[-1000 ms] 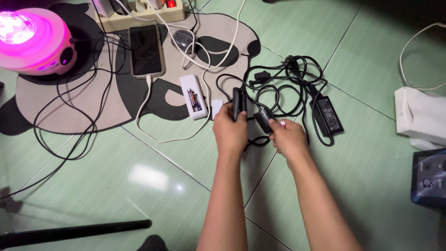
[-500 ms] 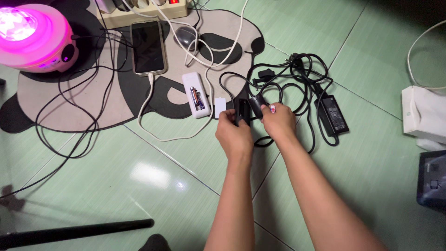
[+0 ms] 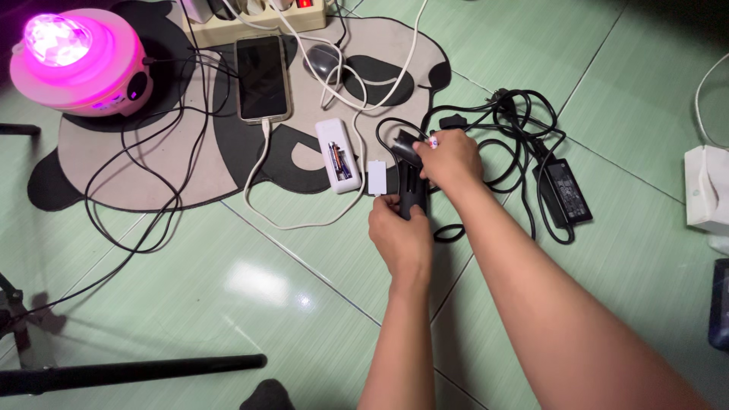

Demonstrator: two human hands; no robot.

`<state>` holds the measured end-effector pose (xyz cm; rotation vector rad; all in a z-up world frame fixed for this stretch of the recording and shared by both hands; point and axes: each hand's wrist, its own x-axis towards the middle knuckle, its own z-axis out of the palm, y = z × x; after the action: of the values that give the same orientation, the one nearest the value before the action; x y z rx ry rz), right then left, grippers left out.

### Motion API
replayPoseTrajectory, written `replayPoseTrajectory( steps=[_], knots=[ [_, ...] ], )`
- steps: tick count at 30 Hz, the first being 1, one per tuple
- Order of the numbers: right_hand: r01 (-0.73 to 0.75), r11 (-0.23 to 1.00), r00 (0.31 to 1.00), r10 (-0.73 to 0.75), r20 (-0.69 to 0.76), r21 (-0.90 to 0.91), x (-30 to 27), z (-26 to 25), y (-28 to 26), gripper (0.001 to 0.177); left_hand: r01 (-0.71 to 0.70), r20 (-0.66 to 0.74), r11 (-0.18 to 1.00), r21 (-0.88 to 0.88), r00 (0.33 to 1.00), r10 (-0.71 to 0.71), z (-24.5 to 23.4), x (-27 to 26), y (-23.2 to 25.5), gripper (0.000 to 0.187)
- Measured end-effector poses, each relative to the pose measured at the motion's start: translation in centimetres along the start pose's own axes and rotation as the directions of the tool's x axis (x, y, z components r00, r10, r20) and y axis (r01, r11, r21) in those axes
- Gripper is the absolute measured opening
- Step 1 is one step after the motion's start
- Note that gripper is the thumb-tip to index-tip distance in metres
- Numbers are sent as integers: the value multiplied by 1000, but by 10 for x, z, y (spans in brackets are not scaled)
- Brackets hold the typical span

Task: The person removes two AA batteries from a black remote control, places them on the floor, and then plugs a power adapter into a laptop on a nearby table.

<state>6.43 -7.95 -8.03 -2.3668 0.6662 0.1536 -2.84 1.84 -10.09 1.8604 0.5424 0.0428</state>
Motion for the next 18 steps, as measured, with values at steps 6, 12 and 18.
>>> replayPoseTrajectory(
  steps=[6,12,18],
  knots=[
    [189,969,979,-173,-109,161,29,13,16,23,6,-15,1000,-15,1000,-6,-2,-1,-1,31],
    [-97,873,987,21,162,478,28,17,47,28,10,-18,1000,-12,1000,-10,0,0,-4,29],
    [-114,865,976,6,217,488,27,19,57,20,-1,-32,1000,-27,999,0,2,1,-7,28]
  ],
)
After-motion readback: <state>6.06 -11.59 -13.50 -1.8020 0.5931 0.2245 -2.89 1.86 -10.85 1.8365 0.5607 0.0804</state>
